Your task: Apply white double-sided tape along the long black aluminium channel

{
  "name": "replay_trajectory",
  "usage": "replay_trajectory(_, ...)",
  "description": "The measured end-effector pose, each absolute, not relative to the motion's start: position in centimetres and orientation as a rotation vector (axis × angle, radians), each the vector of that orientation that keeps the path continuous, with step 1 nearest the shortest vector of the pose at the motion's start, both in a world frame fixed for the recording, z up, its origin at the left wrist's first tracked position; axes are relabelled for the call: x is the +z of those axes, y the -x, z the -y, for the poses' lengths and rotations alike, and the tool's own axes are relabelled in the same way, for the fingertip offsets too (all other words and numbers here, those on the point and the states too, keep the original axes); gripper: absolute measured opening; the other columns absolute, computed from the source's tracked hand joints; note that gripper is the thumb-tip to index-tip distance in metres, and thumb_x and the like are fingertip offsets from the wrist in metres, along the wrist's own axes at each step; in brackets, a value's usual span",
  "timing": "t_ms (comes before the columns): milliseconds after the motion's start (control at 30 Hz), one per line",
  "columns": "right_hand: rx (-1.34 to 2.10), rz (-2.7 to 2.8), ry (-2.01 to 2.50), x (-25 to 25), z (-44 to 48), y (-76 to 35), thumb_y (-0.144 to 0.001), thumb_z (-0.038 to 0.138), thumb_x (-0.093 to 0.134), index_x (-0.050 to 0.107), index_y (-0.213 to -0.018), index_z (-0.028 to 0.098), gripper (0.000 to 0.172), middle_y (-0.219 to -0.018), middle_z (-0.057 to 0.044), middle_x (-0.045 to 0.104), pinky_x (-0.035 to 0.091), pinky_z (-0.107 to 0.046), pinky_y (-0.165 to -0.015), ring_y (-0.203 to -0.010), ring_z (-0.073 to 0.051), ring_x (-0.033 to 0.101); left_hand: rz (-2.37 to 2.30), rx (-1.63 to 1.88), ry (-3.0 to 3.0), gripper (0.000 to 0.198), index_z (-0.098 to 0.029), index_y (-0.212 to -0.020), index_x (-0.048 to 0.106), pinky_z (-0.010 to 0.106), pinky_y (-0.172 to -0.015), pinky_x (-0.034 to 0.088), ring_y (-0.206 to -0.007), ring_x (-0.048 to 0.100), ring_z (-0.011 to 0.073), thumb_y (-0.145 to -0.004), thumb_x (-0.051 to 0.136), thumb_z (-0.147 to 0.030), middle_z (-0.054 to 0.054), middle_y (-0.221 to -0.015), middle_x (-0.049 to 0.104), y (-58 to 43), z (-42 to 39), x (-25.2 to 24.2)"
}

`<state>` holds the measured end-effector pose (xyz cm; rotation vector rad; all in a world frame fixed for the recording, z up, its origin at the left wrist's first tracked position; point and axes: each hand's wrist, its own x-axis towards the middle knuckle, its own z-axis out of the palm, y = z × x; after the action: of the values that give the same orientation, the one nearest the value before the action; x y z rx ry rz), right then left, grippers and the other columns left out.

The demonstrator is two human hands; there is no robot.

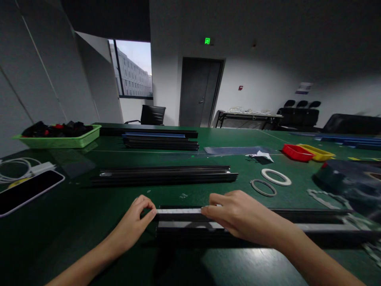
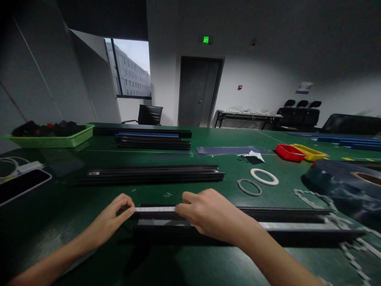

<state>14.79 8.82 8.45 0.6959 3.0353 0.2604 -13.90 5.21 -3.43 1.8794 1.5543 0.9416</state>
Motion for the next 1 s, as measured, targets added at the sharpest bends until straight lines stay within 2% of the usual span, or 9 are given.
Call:
replay_trajectory(133,0.180,-2.922,-0.834,8.2,-8.6,-14.7,-0.087,0.019,0.041,0.062,-0.080,0.020,0.022,-0.072,-0.001,0.057,0.026,-0.024,-0.050,-0.056,-0.010,0.051,-1.640,0.840,-1.910,0.025,-0.021,-0.078,0.059,0.038,-0.086,0.038,-0.091,0.048,0.0215,-0.083,0.045,-0.040,0.003,-0.090,0.055,14.0,-5.4,-4.2)
replay_trajectory(367,0.267,-2.866,-0.847,6.1,-10.0,-14.7,-0.084,0.019,0.046,0.064,-0.078,0.019,0.019,-0.071,-0.001,0.061,0.021,-0.026,-0.046,-0.054,-0.011,0.054,-1.692,0.767,-1.838,0.030,-0.020,-0.082,0.063,0.038,-0.085,0.038,-0.092,0.047,0.0221,-0.082,0.045,-0.044,0.005,-0.093,0.056,13.6,-5.5,-4.9)
replay_trajectory(500,0.318,-2.851,-0.839,5.9,-10.4,-14.7,-0.084,0.018,0.046,0.063,-0.078,0.019,0.018,-0.070,-0.001,0.062,0.019,-0.026,-0.045,-0.052,-0.011,0.054,-1.727,0.759,-1.844,0.026,-0.020,-0.078,0.063,0.038,-0.083,0.038,-0.091,0.047,0.0222,-0.081,0.048,-0.041,0.004,-0.091,0.056,13.2,-5.6,-5.1)
replay_trajectory(667,0.336,-2.813,-0.830,5.8,-10.2,-14.1,-0.082,0.016,0.048,0.064,-0.069,0.018,0.021,-0.069,-0.002,0.062,0.017,-0.025,-0.044,-0.050,-0.010,0.053,-1.795,0.753,-1.857,0.023,-0.020,-0.073,0.059,0.036,-0.078,0.039,-0.086,0.048,0.0220,-0.079,0.048,-0.038,0.004,-0.086,0.057,13.1,-5.9,-5.6)
replay_trajectory(833,0.316,-2.799,-0.861,5.6,-9.7,-13.7,-0.079,0.019,0.052,0.067,-0.069,0.019,0.017,-0.070,-0.003,0.065,0.020,-0.026,-0.045,-0.055,-0.013,0.057,-1.869,0.697,-1.877,0.018,-0.020,-0.072,0.058,0.037,-0.077,0.037,-0.086,0.048,0.0230,-0.078,0.047,-0.033,0.003,-0.086,0.058,13.0,-6.4,-5.9)
replay_trajectory(1000,0.341,-2.731,-0.904,5.4,-9.7,-13.3,-0.077,0.013,0.051,0.068,-0.070,0.019,0.019,-0.070,-0.004,0.066,0.024,-0.026,-0.044,-0.056,-0.015,0.059,-1.910,0.661,-1.881,0.015,-0.021,-0.071,0.057,0.036,-0.074,0.035,-0.084,0.050,0.0228,-0.078,0.048,-0.030,0.003,-0.084,0.058,12.9,-6.7,-6.3)
